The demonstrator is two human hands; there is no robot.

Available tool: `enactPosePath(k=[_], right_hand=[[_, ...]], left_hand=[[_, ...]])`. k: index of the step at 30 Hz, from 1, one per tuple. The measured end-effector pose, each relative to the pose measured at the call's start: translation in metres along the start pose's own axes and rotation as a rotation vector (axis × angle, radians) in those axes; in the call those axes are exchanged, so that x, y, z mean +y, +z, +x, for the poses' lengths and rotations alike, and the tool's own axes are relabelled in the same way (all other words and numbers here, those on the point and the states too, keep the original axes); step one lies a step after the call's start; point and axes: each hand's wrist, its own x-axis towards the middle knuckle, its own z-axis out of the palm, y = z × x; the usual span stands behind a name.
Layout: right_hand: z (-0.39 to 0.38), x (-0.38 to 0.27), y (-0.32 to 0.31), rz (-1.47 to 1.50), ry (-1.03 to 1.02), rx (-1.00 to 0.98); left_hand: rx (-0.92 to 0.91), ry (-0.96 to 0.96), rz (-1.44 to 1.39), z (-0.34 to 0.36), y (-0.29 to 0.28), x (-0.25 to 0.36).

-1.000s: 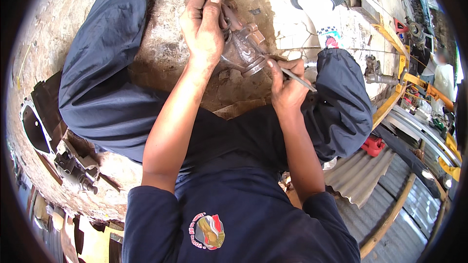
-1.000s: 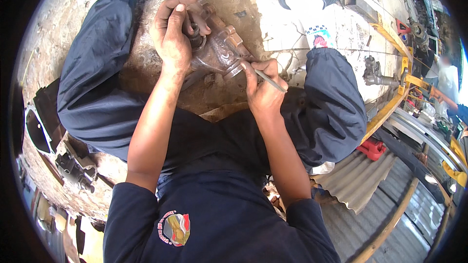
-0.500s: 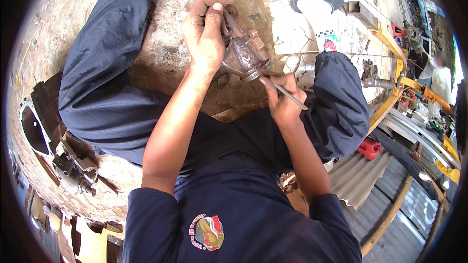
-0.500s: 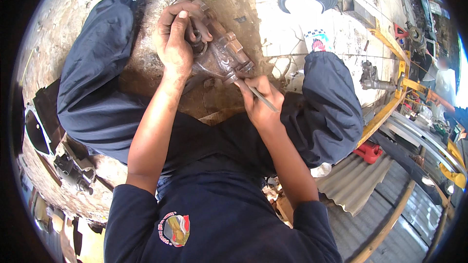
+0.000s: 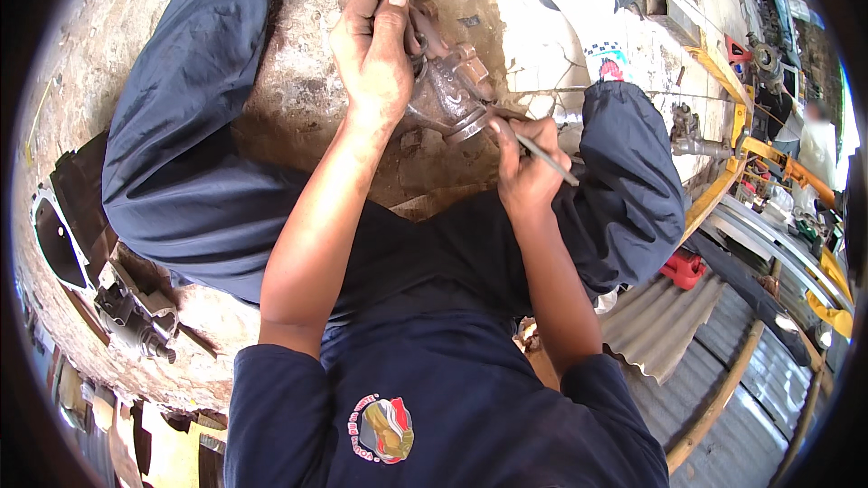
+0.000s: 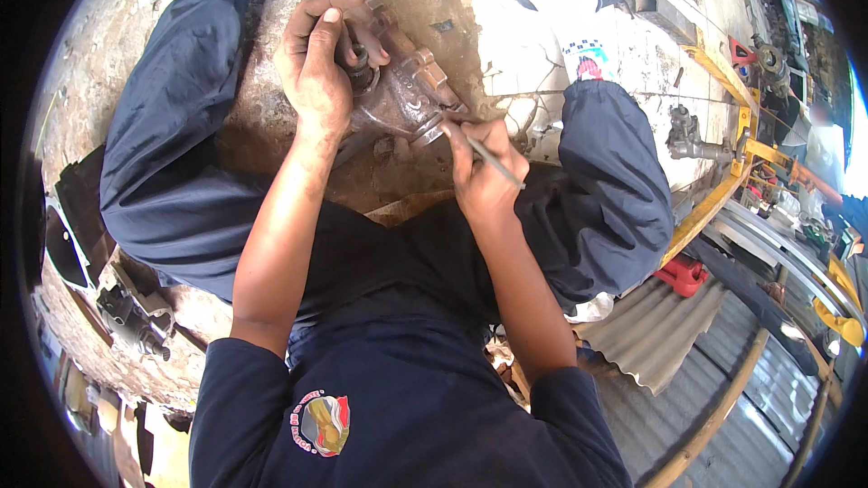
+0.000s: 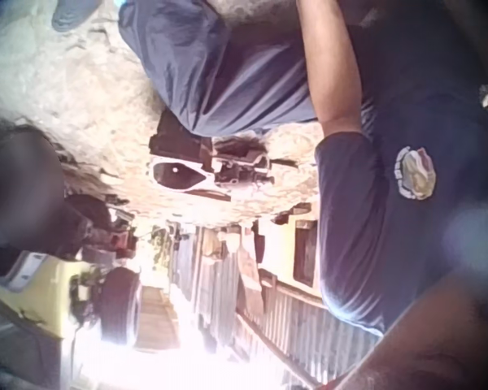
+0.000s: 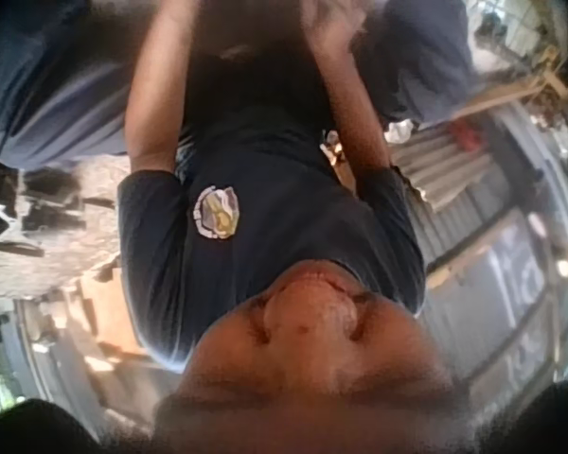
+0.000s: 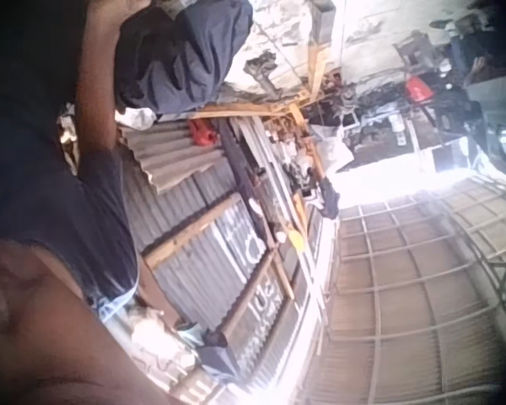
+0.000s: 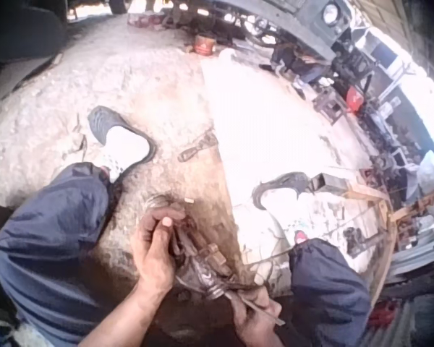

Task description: The person is sitting on the floor and using a metal rod to scrape and clean a rusty mechanical part. They rotate the part to access different areas and continue scraping with the rod.

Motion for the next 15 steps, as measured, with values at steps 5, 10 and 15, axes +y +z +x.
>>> enactPosePath(k=[5, 10, 15], right_hand=[[-0.020, 0.004, 0.004, 0.204, -0.167, -0.032], [-0.012, 0.000, 0.007, 0.075, -0.005, 0.008], [-0.024, -0.007, 0.009, 0.104, -0.108, -0.023]], left_hand=[[-0.015, 0.002, 0.011, -0.001, 0.001, 0.001], [-0.007, -0.002, 0.001, -0.003, 0.000, 0.000], [-0.004, -0.014, -0.053, 0.000, -0.003, -0.004]])
